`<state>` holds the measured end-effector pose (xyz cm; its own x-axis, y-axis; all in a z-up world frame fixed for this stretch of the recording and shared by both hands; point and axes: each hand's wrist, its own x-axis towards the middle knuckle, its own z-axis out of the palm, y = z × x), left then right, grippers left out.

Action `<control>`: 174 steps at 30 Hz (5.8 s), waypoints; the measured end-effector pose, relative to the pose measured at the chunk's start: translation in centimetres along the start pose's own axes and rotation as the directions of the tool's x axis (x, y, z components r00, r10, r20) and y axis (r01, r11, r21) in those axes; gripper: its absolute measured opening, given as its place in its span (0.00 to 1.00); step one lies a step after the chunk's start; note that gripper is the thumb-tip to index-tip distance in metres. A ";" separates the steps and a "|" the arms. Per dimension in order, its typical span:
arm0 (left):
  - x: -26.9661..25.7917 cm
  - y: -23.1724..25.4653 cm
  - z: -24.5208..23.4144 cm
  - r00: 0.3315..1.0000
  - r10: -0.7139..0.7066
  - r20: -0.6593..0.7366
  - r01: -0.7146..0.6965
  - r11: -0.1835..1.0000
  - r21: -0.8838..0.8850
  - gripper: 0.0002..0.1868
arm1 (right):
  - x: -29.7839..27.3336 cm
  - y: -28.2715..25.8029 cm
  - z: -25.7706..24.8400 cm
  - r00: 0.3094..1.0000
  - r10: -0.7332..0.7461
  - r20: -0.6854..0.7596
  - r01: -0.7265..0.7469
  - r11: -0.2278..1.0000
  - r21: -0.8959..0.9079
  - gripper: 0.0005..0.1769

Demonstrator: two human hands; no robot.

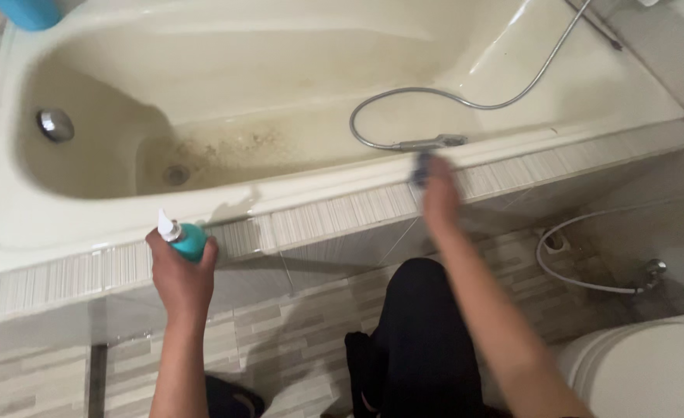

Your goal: The person scrubs the tiled edge of a bathtub with a steel wool pad. They then pick up a teal pump bottle and apply liquid soap to the edge while continuing to scrub the surface.

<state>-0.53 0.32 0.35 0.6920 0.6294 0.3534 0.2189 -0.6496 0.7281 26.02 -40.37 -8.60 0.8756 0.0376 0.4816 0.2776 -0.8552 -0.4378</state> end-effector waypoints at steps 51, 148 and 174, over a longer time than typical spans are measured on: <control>-2.2 -10.4 -4.8 0.970 0.066 -0.234 -0.064 0.998 0.015 0.03 | -3.1 -7.5 5.7 0.947 -0.313 0.068 0.287 0.922 0.259 0.18; -0.3 -11.2 -8.2 0.876 -0.235 -0.422 0.084 0.934 -0.347 0.37 | 2.3 1.3 -3.3 0.993 -0.029 0.114 0.055 0.972 -0.227 0.22; -2.9 -14.5 -15.6 0.717 -0.615 -0.328 0.140 0.589 -0.796 0.38 | -3.1 -15.3 5.1 0.907 -0.383 0.178 0.356 0.920 0.163 0.24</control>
<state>-16.44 14.50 -2.09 0.1360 0.9907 -0.0012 -0.3215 0.0453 0.9458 21.04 -24.77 -7.26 0.7578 0.4533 0.4693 0.6319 -0.6891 -0.3548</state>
